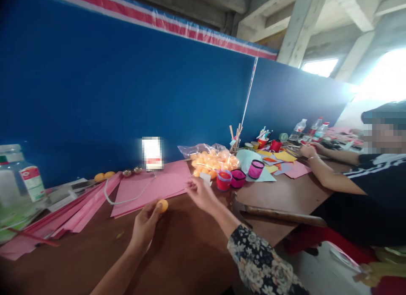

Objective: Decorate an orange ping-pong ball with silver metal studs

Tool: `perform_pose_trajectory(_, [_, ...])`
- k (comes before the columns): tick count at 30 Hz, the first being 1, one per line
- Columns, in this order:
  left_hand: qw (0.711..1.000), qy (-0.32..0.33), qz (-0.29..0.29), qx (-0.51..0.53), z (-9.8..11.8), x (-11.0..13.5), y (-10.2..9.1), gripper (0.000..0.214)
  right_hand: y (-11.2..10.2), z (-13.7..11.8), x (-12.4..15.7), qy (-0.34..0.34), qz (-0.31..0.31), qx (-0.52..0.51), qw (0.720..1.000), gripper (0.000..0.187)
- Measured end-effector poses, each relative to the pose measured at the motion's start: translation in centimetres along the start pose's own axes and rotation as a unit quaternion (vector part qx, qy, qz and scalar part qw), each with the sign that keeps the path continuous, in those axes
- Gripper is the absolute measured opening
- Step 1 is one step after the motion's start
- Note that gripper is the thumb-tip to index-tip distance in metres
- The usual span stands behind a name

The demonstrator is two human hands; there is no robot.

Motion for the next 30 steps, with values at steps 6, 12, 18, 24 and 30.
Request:
perform_pose_trajectory(6, [0.999,0.023,-0.035,-0.033,0.8,0.2,0.3,0.042,-4.4,2.0,-2.9,0.072,-0.045,0.378,0.922,0.023])
perform_pose_trajectory(12, [0.995,0.049,-0.049,-0.071,1.2,0.3,0.4,0.037,-2.4,2.5,-3.8,0.079,-0.084,0.440,0.891,0.011])
perform_pose_trajectory(18, [0.989,0.068,-0.069,-0.115,1.2,0.2,0.4,0.037,-1.3,3.2,-4.8,0.073,-0.114,0.487,0.863,0.013])
perform_pose_trajectory(24, [0.989,0.067,-0.063,-0.116,1.1,0.2,0.5,0.039,-1.1,3.4,-4.4,0.067,-0.111,0.513,0.848,0.018])
perform_pose_trajectory(30, [0.988,0.071,-0.074,-0.113,1.3,0.2,0.6,0.038,-1.7,3.0,-4.1,0.074,-0.094,0.500,0.858,0.017])
Point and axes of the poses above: each hand's wrist, its own x-axis away from the middle knuckle, its own y-axis out of the palm, z = x × y, the point moved 5 cm from there along -x, towards the middle knuckle, and after that the axes turned 6 degrees about y, right-handed, at the moved point
